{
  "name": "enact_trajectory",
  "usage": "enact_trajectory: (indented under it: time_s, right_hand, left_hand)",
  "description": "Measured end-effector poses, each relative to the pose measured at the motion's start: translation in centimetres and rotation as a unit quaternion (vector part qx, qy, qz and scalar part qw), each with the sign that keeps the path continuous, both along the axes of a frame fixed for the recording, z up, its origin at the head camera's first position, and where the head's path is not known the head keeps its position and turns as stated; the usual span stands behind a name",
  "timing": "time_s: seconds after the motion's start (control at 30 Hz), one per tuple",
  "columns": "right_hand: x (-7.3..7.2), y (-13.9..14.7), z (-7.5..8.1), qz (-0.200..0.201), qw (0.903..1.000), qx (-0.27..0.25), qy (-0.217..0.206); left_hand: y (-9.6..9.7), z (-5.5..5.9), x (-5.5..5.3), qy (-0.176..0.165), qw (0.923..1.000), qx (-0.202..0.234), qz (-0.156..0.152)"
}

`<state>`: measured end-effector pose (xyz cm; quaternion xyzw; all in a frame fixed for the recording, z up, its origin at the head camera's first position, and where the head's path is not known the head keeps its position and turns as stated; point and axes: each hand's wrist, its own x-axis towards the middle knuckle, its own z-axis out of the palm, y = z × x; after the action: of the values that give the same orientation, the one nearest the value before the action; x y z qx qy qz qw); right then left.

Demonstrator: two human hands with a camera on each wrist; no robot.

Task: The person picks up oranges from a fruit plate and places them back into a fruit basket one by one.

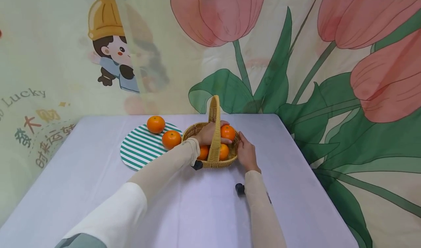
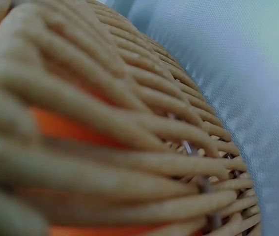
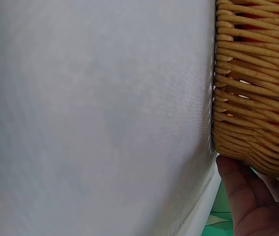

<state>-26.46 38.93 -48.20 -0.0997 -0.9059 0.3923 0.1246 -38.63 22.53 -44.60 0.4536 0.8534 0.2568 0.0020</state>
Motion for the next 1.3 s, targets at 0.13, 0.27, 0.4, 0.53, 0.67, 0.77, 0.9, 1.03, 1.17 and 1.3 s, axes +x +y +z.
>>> enact_trajectory:
  time_s: [0.13, 0.27, 0.4, 0.53, 0.67, 0.77, 0.9, 1.03, 1.17, 1.3]
  right_hand:
    - [-0.2, 0.1, 0.1, -0.003, 1.0000, -0.001, -0.002]
    - [-0.3, 0.0, 0.2, -0.004, 1.0000, -0.004, -0.008]
    - [-0.5, -0.1, 0.3, -0.003, 1.0000, -0.002, -0.008]
    - [-0.5, -0.2, 0.5, -0.003, 1.0000, -0.001, -0.009]
    - [-0.6, -0.2, 0.7, 0.000, 0.9999, -0.002, -0.010]
    - [-0.6, -0.2, 0.8, 0.000, 0.9999, -0.001, -0.010]
    - [-0.6, -0.2, 0.6, 0.000, 0.9999, 0.001, -0.011]
    - [-0.5, -0.3, 0.3, 0.000, 0.9999, -0.002, -0.015]
    - [-0.3, -0.2, 0.2, 0.002, 0.9999, -0.004, -0.015]
    - [0.0, 0.1, 0.0, 0.001, 1.0000, 0.001, -0.009]
  left_hand:
    - [0.1, 0.2, -0.2, 0.016, 0.9996, -0.023, -0.003]
    - [-0.2, 0.2, -0.3, 0.037, 0.9983, -0.043, -0.008]
    - [-0.4, 0.3, -0.5, 0.043, 0.9981, -0.042, -0.013]
    - [-0.4, 0.2, -0.6, 0.041, 0.9983, -0.039, -0.009]
    - [-0.4, 0.1, -0.9, 0.048, 0.9978, -0.044, -0.009]
    - [-0.5, 0.2, -1.0, 0.049, 0.9979, -0.039, -0.014]
    - [-0.4, 0.1, -0.9, 0.044, 0.9986, -0.019, -0.024]
    - [-0.4, -0.1, -1.0, 0.029, 0.9992, -0.013, -0.025]
    - [-0.4, -0.1, -0.9, -0.031, 0.9990, 0.023, -0.023]
    - [-0.6, 0.0, -1.1, -0.086, 0.9922, 0.085, -0.033]
